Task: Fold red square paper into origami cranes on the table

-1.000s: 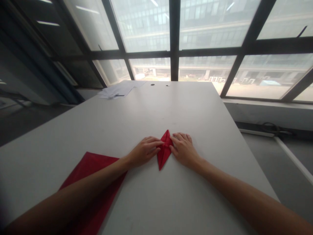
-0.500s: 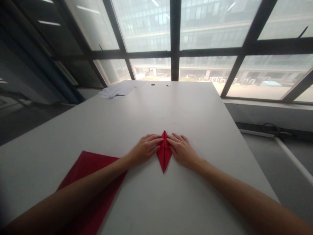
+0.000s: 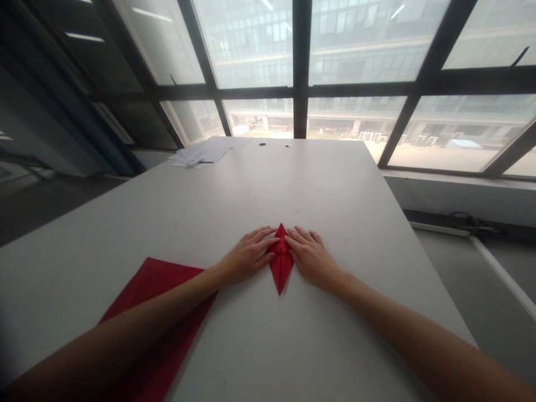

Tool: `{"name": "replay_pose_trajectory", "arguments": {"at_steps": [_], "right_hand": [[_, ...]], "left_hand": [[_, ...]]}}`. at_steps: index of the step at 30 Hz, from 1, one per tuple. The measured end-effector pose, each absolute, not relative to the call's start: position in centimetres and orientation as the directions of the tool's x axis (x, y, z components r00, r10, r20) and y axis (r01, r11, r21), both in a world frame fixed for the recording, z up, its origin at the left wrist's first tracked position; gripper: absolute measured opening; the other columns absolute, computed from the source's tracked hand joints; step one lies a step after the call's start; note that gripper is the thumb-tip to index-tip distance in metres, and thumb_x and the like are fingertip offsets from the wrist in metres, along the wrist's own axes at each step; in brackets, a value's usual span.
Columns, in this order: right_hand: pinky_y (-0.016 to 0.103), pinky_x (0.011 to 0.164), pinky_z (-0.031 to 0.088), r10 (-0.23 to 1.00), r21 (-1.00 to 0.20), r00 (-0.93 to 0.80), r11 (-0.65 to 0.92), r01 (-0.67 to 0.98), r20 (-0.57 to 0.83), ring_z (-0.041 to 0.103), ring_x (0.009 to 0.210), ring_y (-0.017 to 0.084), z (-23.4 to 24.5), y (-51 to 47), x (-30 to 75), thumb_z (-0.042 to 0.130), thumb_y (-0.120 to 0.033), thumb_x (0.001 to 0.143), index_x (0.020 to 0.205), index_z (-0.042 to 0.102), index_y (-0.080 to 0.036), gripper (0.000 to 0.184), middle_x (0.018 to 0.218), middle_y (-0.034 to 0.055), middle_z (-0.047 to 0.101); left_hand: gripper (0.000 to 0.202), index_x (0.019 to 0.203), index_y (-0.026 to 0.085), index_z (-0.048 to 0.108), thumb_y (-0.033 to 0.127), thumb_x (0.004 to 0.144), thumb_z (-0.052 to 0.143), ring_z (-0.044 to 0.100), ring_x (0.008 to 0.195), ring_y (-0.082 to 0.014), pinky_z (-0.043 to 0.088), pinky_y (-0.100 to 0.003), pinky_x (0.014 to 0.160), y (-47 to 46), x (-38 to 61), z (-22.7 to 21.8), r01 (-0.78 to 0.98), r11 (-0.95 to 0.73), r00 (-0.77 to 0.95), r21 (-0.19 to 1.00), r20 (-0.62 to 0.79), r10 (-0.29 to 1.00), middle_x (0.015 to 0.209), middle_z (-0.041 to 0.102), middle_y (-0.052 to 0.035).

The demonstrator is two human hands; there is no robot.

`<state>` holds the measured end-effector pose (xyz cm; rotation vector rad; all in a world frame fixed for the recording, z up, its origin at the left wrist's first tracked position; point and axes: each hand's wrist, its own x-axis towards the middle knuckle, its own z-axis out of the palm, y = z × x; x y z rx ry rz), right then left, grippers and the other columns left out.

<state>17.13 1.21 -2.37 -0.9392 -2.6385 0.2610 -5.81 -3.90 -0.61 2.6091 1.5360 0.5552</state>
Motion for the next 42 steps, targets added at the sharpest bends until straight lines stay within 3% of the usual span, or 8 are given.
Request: {"name": "replay_pose_trajectory", "arguments": {"at_steps": [20, 32, 36, 38, 42], "right_hand": [[0.054, 0.117, 0.022, 0.622, -0.264, -0.762, 0.777, 0.572, 0.181, 0.023, 0.149, 0.025, -1.8, 1.1, 17.1, 0.032, -0.035, 0.102, 0.151, 0.036, -0.023, 0.05, 0.158, 0.0059, 0.033], [0.054, 0.118, 0.022, 0.627, -0.275, -0.754, 0.773, 0.572, 0.196, 0.024, 0.148, 0.026, -1.9, 1.0, 17.0, 0.035, -0.035, 0.102, 0.151, 0.036, -0.023, 0.051, 0.158, 0.0062, 0.034], [0.054, 0.118, 0.022, 0.625, -0.278, -0.754, 0.775, 0.567, 0.204, 0.025, 0.148, 0.025, -2.0, 1.1, 17.0, 0.036, -0.035, 0.101, 0.152, 0.034, -0.023, 0.052, 0.157, 0.007, 0.035], [0.053, 0.118, 0.021, 0.636, -0.269, -0.741, 0.768, 0.582, 0.213, 0.025, 0.148, 0.025, -2.0, 1.0, 16.9, 0.037, -0.036, 0.101, 0.151, 0.035, -0.022, 0.053, 0.158, 0.0078, 0.034], [0.054, 0.117, 0.02, 0.702, -0.242, -0.665, 0.712, 0.659, 0.255, 0.03, 0.145, 0.029, -2.0, 0.9, 16.8, 0.039, -0.035, 0.099, 0.145, 0.045, -0.017, 0.05, 0.155, 0.0124, 0.039]], "left_hand": [[0.051, 0.147, 0.026, 0.04, 0.036, 0.098, 0.047, 0.032, 0.146, -0.0233, 0.024, -0.045, 0.118, -3.9, -5.8, -0.8, 0.814, -0.541, 0.508, 0.213, 0.191, 0.84, 0.155, 0.041, -0.0057], [0.067, 0.157, 0.026, 0.011, 0.049, 0.101, 0.04, 0.015, 0.151, -0.0242, 0.017, -0.049, 0.12, -3.8, -6.3, -1.2, 0.779, -0.61, 0.593, 0.146, 0.148, 0.792, 0.162, 0.02, -0.0105], [0.072, 0.157, 0.025, 0.009, 0.055, 0.099, 0.04, 0.012, 0.151, -0.0255, 0.014, -0.049, 0.12, -3.9, -6.4, -0.9, 0.764, -0.629, 0.614, 0.148, 0.134, 0.778, 0.163, 0.016, -0.0125], [0.068, 0.157, 0.024, 0.015, 0.051, 0.1, 0.041, 0.017, 0.151, -0.0258, 0.018, -0.048, 0.12, -4.0, -6.2, -0.5, 0.774, -0.611, 0.586, 0.168, 0.175, 0.791, 0.162, 0.021, -0.0125], [0.043, 0.143, 0.025, 0.046, 0.034, 0.101, 0.042, 0.046, 0.134, -0.0226, 0.035, -0.04, 0.112, -4.7, -5.5, 0.7, 0.772, -0.588, 0.519, 0.243, 0.293, 0.803, 0.143, 0.053, -0.0096]]}}
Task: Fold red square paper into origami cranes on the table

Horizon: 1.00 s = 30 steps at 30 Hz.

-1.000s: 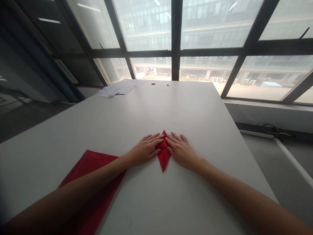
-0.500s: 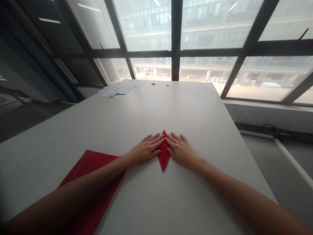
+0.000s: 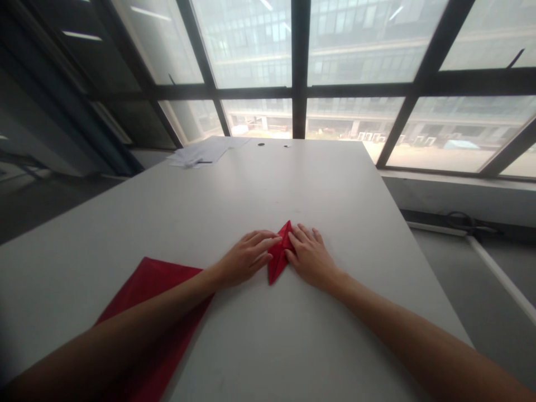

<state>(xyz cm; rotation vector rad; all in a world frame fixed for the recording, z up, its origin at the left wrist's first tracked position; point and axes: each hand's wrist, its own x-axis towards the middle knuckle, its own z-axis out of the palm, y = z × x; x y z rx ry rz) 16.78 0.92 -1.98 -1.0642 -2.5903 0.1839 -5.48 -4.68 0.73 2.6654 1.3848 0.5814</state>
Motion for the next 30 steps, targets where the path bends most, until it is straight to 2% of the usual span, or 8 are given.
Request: {"name": "replay_pose_trajectory", "arguments": {"at_steps": [4, 9, 12, 14, 17, 23, 26, 30], "right_hand": [[0.055, 0.116, 0.021, 0.723, -0.248, -0.616, 0.688, 0.682, 0.312, 0.037, 0.14, 0.029, -2.0, 1.0, 16.8, 0.034, -0.026, 0.099, 0.136, 0.054, -0.017, 0.042, 0.145, 0.0126, 0.051], [0.048, 0.113, 0.029, 0.67, -0.33, -0.618, 0.742, 0.584, 0.412, 0.046, 0.131, 0.025, -1.6, 1.3, 17.1, 0.044, -0.019, 0.095, 0.12, 0.064, -0.023, 0.033, 0.132, 0.0089, 0.061], [0.047, 0.112, 0.029, 0.638, -0.343, -0.65, 0.77, 0.538, 0.413, 0.055, 0.118, 0.023, -1.1, 1.2, 17.1, 0.048, -0.023, 0.095, 0.107, 0.068, -0.026, 0.024, 0.118, 0.0059, 0.067], [0.047, 0.112, 0.027, 0.637, -0.326, -0.657, 0.771, 0.547, 0.403, 0.056, 0.112, 0.023, -0.9, 1.0, 17.2, 0.049, -0.022, 0.094, 0.107, 0.068, -0.026, 0.023, 0.115, 0.0057, 0.067], [0.047, 0.113, 0.026, 0.631, -0.281, -0.666, 0.775, 0.567, 0.398, 0.054, 0.111, 0.025, -0.6, 0.8, 17.2, 0.055, -0.018, 0.089, 0.109, 0.068, -0.026, 0.025, 0.114, 0.0063, 0.066], [0.044, 0.108, 0.03, 0.604, -0.268, -0.692, 0.797, 0.542, 0.396, 0.053, 0.108, 0.024, -0.3, 0.9, 17.5, 0.056, -0.023, 0.093, 0.099, 0.069, -0.026, 0.015, 0.111, 0.0048, 0.067], [0.041, 0.105, 0.031, 0.582, -0.273, -0.701, 0.813, 0.515, 0.411, 0.054, 0.103, 0.022, -0.4, 1.1, 17.5, 0.052, -0.025, 0.097, 0.092, 0.068, -0.025, 0.017, 0.103, 0.0037, 0.068], [0.039, 0.102, 0.033, 0.58, -0.287, -0.679, 0.814, 0.504, 0.45, 0.054, 0.101, 0.021, -0.7, 1.2, 17.4, 0.048, -0.025, 0.099, 0.09, 0.066, -0.024, 0.021, 0.098, 0.0038, 0.068]], "left_hand": [[0.031, 0.124, 0.028, 0.063, 0.038, 0.096, 0.056, 0.056, 0.119, -0.0229, 0.04, -0.041, 0.107, -5.1, -5.0, 1.3, 0.736, -0.619, 0.548, 0.275, 0.293, 0.783, 0.124, 0.065, -0.0057], [0.034, 0.117, 0.026, 0.066, 0.046, 0.09, 0.063, 0.054, 0.125, -0.0254, 0.036, -0.044, 0.111, -4.9, -5.0, 1.1, 0.732, -0.614, 0.535, 0.297, 0.308, 0.787, 0.128, 0.064, -0.0064], [0.04, 0.123, 0.025, 0.061, 0.037, 0.085, 0.069, 0.056, 0.124, -0.0247, 0.035, -0.045, 0.113, -4.8, -5.2, 1.0, 0.754, -0.574, 0.476, 0.32, 0.337, 0.812, 0.128, 0.065, -0.0067], [0.039, 0.125, 0.026, 0.06, 0.024, 0.087, 0.065, 0.055, 0.125, -0.0227, 0.035, -0.044, 0.113, -4.8, -5.3, 0.8, 0.766, -0.556, 0.45, 0.323, 0.35, 0.822, 0.129, 0.065, -0.0051], [0.032, 0.116, 0.028, 0.066, 0.014, 0.09, 0.055, 0.054, 0.127, -0.0207, 0.034, -0.044, 0.114, -4.8, -5.4, 0.5, 0.769, -0.56, 0.455, 0.308, 0.352, 0.818, 0.13, 0.064, -0.0016], [0.024, 0.112, 0.026, 0.068, 0.033, 0.089, 0.066, 0.056, 0.125, -0.0239, 0.034, -0.047, 0.115, -4.5, -5.6, 0.4, 0.738, -0.584, 0.492, 0.337, 0.322, 0.809, 0.13, 0.065, -0.0034], [0.02, 0.112, 0.025, 0.068, 0.027, 0.093, 0.06, 0.057, 0.124, -0.0214, 0.038, -0.041, 0.112, -4.4, -5.6, 0.3, 0.708, -0.598, 0.497, 0.375, 0.338, 0.799, 0.128, 0.066, -0.0035], [0.03, 0.125, 0.025, 0.062, 0.02, 0.096, 0.053, 0.058, 0.123, -0.0202, 0.042, -0.039, 0.109, -4.4, -5.5, 0.2, 0.698, -0.6, 0.489, 0.391, 0.351, 0.798, 0.127, 0.066, -0.0045]]}}
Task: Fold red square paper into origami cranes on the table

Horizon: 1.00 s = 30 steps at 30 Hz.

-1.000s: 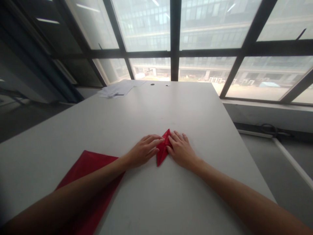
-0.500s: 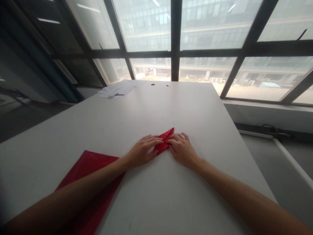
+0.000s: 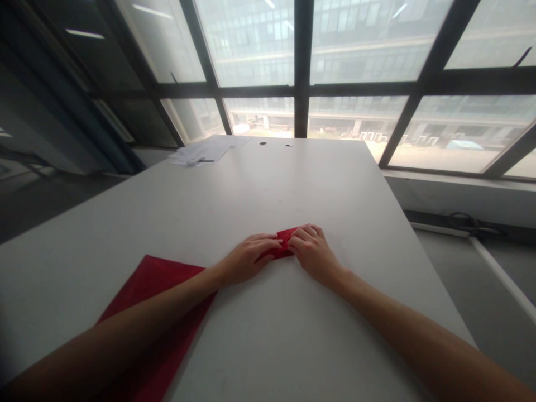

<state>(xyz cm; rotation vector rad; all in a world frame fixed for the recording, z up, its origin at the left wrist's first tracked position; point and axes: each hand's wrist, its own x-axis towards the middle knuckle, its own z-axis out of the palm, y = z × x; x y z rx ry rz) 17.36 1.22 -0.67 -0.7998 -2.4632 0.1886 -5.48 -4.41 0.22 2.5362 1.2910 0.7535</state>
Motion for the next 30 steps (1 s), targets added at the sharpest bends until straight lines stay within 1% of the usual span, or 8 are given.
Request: {"name": "replay_pose_trajectory", "arguments": {"at_steps": [4, 9, 11, 14, 18, 21, 23, 30], "right_hand": [[0.039, 0.098, 0.037, 0.626, -0.31, -0.63, 0.778, 0.547, 0.459, 0.055, 0.1, 0.022, -1.0, 1.8, 17.2, 0.054, -0.021, 0.095, 0.1, 0.066, -0.023, 0.013, 0.099, 0.0051, 0.068], [0.038, 0.094, 0.041, 0.69, -0.361, -0.554, 0.72, 0.593, 0.466, 0.055, 0.106, 0.024, -1.5, 2.5, 17.3, 0.064, -0.019, 0.088, 0.11, 0.067, -0.024, 0.023, 0.113, 0.0065, 0.065], [0.038, 0.095, 0.04, 0.667, -0.347, -0.572, 0.741, 0.575, 0.478, 0.055, 0.107, 0.023, -1.7, 2.5, 17.3, 0.062, -0.017, 0.09, 0.107, 0.07, -0.026, 0.021, 0.114, 0.0048, 0.066], [0.038, 0.095, 0.039, 0.655, -0.323, -0.593, 0.752, 0.575, 0.468, 0.057, 0.104, 0.021, -1.9, 2.5, 17.3, 0.057, -0.017, 0.093, 0.102, 0.071, -0.027, 0.019, 0.111, 0.0034, 0.068], [0.039, 0.096, 0.039, 0.653, -0.281, -0.61, 0.751, 0.597, 0.449, 0.057, 0.106, 0.022, -1.6, 2.2, 17.3, 0.055, -0.018, 0.095, 0.112, 0.069, -0.026, 0.023, 0.114, 0.0056, 0.068], [0.039, 0.099, 0.037, 0.6, -0.232, -0.674, 0.795, 0.56, 0.431, 0.054, 0.114, 0.023, -1.1, 2.0, 17.3, 0.052, -0.015, 0.095, 0.12, 0.066, -0.027, 0.031, 0.125, 0.006, 0.065], [0.038, 0.099, 0.037, 0.582, -0.213, -0.71, 0.81, 0.546, 0.395, 0.054, 0.114, 0.022, -0.8, 1.9, 17.4, 0.053, -0.014, 0.094, 0.121, 0.066, -0.028, 0.032, 0.125, 0.0049, 0.065], [0.039, 0.094, 0.039, 0.686, -0.145, -0.644, 0.715, 0.684, 0.339, 0.053, 0.112, 0.025, -0.4, 1.9, 17.7, 0.054, -0.018, 0.092, 0.116, 0.069, -0.027, 0.029, 0.122, 0.0057, 0.066]], "left_hand": [[0.037, 0.129, 0.027, 0.062, 0.015, 0.097, 0.048, 0.056, 0.126, -0.0203, 0.041, -0.04, 0.111, -4.3, -5.6, 0.0, 0.662, -0.658, 0.556, 0.359, 0.353, 0.752, 0.132, 0.064, -0.0044], [0.035, 0.126, 0.031, 0.064, 0.018, 0.098, 0.048, 0.05, 0.133, -0.0208, 0.037, -0.041, 0.114, -4.4, -5.5, 0.0, 0.67, -0.691, 0.593, 0.271, 0.364, 0.718, 0.142, 0.056, -0.0024], [0.037, 0.134, 0.031, 0.058, 0.023, 0.099, 0.047, 0.045, 0.138, -0.0207, 0.033, -0.042, 0.117, -4.6, -5.4, 0.2, 0.681, -0.695, 0.616, 0.229, 0.335, 0.714, 0.148, 0.05, -0.0024], [0.051, 0.15, 0.026, 0.038, 0.035, 0.1, 0.046, 0.036, 0.144, -0.0214, 0.023, -0.045, 0.12, -4.8, -5.4, 0.4, 0.705, -0.687, 0.641, 0.175, 0.256, 0.724, 0.152, 0.045, -0.0054], [0.061, 0.155, 0.025, 0.025, 0.048, 0.101, 0.041, 0.023, 0.149, -0.0226, 0.016, -0.047, 0.121, -4.8, -5.6, 0.1, 0.72, -0.683, 0.665, 0.122, 0.159, 0.73, 0.158, 0.032, -0.0075], [0.063, 0.156, 0.023, 0.022, 0.052, 0.101, 0.036, 0.018, 0.15, -0.0231, 0.014, -0.048, 0.121, -4.8, -5.7, -0.1, 0.73, -0.677, 0.665, 0.087, 0.133, 0.735, 0.16, 0.027, -0.0085], [0.066, 0.156, 0.021, 0.021, 0.054, 0.101, 0.034, 0.016, 0.151, -0.0236, 0.012, -0.048, 0.121, -4.9, -5.8, -0.1, 0.738, -0.672, 0.661, 0.056, 0.137, 0.738, 0.16, 0.027, -0.0098], [0.078, 0.152, 0.011, 0.031, 0.066, 0.097, 0.028, 0.012, 0.151, -0.0301, 0.013, -0.05, 0.12, -5.8, -5.6, 0.1, 0.821, -0.565, 0.571, -0.081, 0.132, 0.811, 0.16, 0.025, -0.0164]]}}
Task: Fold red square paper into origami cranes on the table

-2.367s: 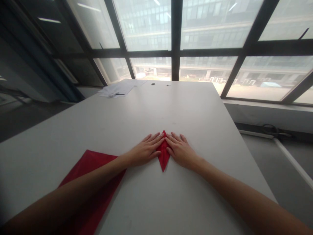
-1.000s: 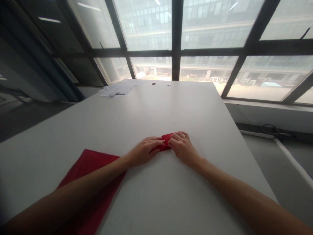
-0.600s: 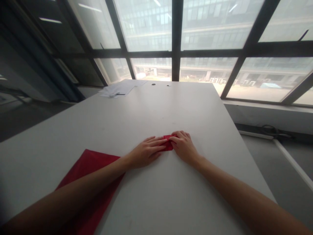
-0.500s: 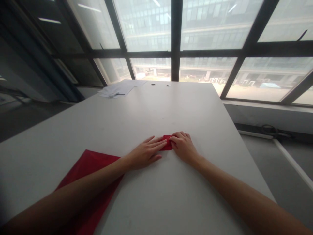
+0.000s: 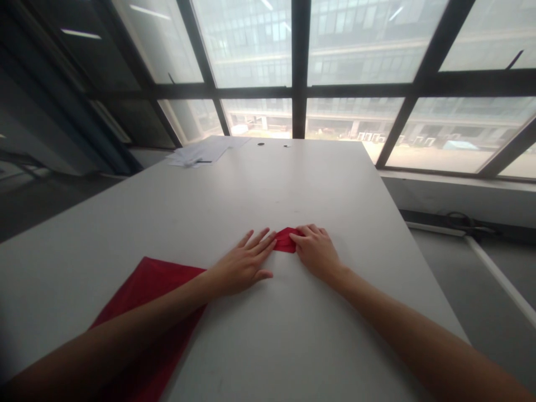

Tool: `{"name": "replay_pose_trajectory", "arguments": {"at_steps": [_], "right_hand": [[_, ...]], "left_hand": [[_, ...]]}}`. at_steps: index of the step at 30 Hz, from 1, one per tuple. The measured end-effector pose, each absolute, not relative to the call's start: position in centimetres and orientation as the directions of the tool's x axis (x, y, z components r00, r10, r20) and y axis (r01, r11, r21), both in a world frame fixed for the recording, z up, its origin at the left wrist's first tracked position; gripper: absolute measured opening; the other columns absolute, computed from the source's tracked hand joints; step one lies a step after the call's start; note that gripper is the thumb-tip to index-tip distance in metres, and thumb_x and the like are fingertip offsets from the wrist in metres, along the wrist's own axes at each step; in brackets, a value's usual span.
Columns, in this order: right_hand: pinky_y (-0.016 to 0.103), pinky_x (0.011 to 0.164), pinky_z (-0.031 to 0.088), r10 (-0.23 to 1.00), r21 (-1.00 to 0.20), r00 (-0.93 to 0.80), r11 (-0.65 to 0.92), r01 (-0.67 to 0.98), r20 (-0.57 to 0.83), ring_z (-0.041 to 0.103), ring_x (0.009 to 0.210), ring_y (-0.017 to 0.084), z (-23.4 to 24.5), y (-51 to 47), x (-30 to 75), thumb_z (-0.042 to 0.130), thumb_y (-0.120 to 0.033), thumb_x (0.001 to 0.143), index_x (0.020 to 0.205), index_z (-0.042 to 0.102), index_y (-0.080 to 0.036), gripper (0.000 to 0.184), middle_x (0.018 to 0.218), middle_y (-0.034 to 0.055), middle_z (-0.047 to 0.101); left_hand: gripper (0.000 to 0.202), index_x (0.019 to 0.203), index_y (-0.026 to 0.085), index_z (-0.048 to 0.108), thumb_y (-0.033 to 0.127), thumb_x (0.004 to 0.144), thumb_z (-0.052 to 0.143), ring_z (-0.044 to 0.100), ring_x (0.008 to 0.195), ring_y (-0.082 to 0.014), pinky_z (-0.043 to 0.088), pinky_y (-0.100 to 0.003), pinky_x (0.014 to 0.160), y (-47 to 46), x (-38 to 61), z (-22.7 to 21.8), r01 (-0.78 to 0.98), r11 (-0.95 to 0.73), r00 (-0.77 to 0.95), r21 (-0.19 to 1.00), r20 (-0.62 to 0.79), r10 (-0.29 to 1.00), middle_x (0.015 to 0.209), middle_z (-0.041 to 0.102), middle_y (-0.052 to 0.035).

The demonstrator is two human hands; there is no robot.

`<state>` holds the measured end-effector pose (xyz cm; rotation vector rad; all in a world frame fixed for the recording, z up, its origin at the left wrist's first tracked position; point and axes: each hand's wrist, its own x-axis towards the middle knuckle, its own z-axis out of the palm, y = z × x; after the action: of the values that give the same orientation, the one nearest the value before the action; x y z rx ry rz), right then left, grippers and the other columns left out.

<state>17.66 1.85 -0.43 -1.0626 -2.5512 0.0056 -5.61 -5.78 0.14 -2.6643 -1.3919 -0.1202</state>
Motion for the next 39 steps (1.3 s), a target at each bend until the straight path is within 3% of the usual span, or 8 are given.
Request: {"name": "replay_pose_trajectory", "arguments": {"at_steps": [11, 13, 18, 21, 25, 30, 36, 39], "right_hand": [[0.036, 0.09, 0.037, 0.756, -0.088, -0.571, 0.624, 0.777, 0.321, 0.053, 0.11, 0.025, -0.2, 1.6, 17.7, 0.052, -0.02, 0.093, 0.113, 0.068, -0.026, 0.026, 0.121, 0.0067, 0.065], [0.036, 0.09, 0.037, 0.761, -0.082, -0.568, 0.618, 0.782, 0.314, 0.052, 0.109, 0.025, 0.0, 1.3, 17.6, 0.053, -0.02, 0.093, 0.114, 0.068, -0.025, 0.026, 0.12, 0.0073, 0.065], [0.036, 0.086, 0.038, 0.757, -0.072, -0.566, 0.617, 0.784, 0.327, 0.055, 0.1, 0.025, 0.6, -0.3, 17.0, 0.053, -0.026, 0.093, 0.099, 0.07, -0.023, 0.018, 0.105, 0.009, 0.067], [0.035, 0.083, 0.04, 0.748, -0.148, -0.556, 0.635, 0.758, 0.363, 0.058, 0.09, 0.022, 0.5, -0.7, 16.8, 0.052, -0.028, 0.094, 0.086, 0.071, -0.023, 0.021, 0.093, 0.0071, 0.068], [0.032, 0.078, 0.045, 0.796, -0.362, -0.437, 0.587, 0.724, 0.418, 0.061, 0.084, 0.02, 0.0, 0.5, 17.1, 0.051, -0.025, 0.094, 0.097, 0.071, -0.022, 0.021, 0.09, 0.0057, 0.07], [0.03, 0.071, 0.048, 0.837, -0.606, -0.419, 0.545, 0.579, 0.351, 0.061, 0.069, 0.016, -0.9, 1.6, 17.3, 0.058, -0.023, 0.088, 0.098, 0.071, -0.02, 0.017, 0.087, 0.0036, 0.07], [0.026, 0.066, 0.049, 0.8, -0.692, -0.452, 0.583, 0.426, 0.395, 0.06, 0.072, 0.015, -1.3, 1.0, 16.8, 0.059, -0.016, 0.084, 0.1, 0.07, -0.021, 0.021, 0.087, 0.0023, 0.066], [0.027, 0.073, 0.05, 0.764, -0.674, -0.488, 0.624, 0.395, 0.422, 0.062, 0.08, 0.016, -1.2, 0.8, 16.7, 0.057, -0.013, 0.085, 0.103, 0.07, -0.022, 0.023, 0.093, 0.0034, 0.066]], "left_hand": [[0.076, 0.142, 0.0, 0.045, 0.061, 0.097, 0.034, 0.019, 0.148, -0.038, 0.025, -0.054, 0.117, -6.2, -5.0, -1.0, 0.975, -0.215, 0.221, -0.053, 0.242, 0.945, 0.154, 0.034, -0.0261], [0.07, 0.143, 0.0, 0.042, 0.054, 0.1, 0.034, 0.021, 0.148, -0.0358, 0.027, -0.052, 0.117, -6.3, -4.8, -0.7, 0.966, -0.258, 0.258, -0.035, 0.272, 0.927, 0.155, 0.032, -0.0256], [0.052, 0.145, 0.019, 0.044, 0.045, 0.1, 0.043, 0.042, 0.135, -0.0285, 0.036, -0.047, 0.112, -6.4, -4.1, 0.2, 0.88, -0.472, 0.44, 0.05, 0.285, 0.851, 0.146, 0.047, -0.0143], [0.047, 0.139, 0.02, 0.05, 0.045, 0.099, 0.046, 0.048, 0.129, -0.0284, 0.039, -0.047, 0.109, -6.2, -4.1, 0.3, 0.864, -0.491, 0.448, 0.115, 0.27, 0.852, 0.138, 0.052, -0.0131], [0.038, 0.133, 0.022, 0.056, 0.038, 0.102, 0.042, 0.047, 0.131, -0.0253, 0.036, -0.046, 0.114, -5.5, -4.7, 0.3, 0.824, -0.531, 0.476, 0.196, 0.267, 0.838, 0.139, 0.053, -0.01], [0.033, 0.13, 0.022, 0.056, 0.033, 0.102, 0.042, 0.049, 0.13, -0.022, 0.036, -0.042, 0.115, -5.0, -5.1, 0.5, 0.787, -0.556, 0.489, 0.269, 0.277, 0.827, 0.137, 0.057, -0.0072], [0.039, 0.138, 0.024, 0.05, 0.034, 0.101, 0.045, 0.048, 0.13, -0.0239, 0.038, -0.043, 0.112, -5.1, -4.9, 0.4, 0.79, -0.563, 0.499, 0.242, 0.279, 0.82, 0.139, 0.053, -0.0081], [0.037, 0.135, 0.024, 0.054, 0.036, 0.101, 0.045, 0.047, 0.13, -0.0255, 0.038, -0.045, 0.112, -5.2, -5.0, 0.4, 0.797, -0.57, 0.511, 0.201, 0.279, 0.813, 0.139, 0.05, -0.0095]]}}
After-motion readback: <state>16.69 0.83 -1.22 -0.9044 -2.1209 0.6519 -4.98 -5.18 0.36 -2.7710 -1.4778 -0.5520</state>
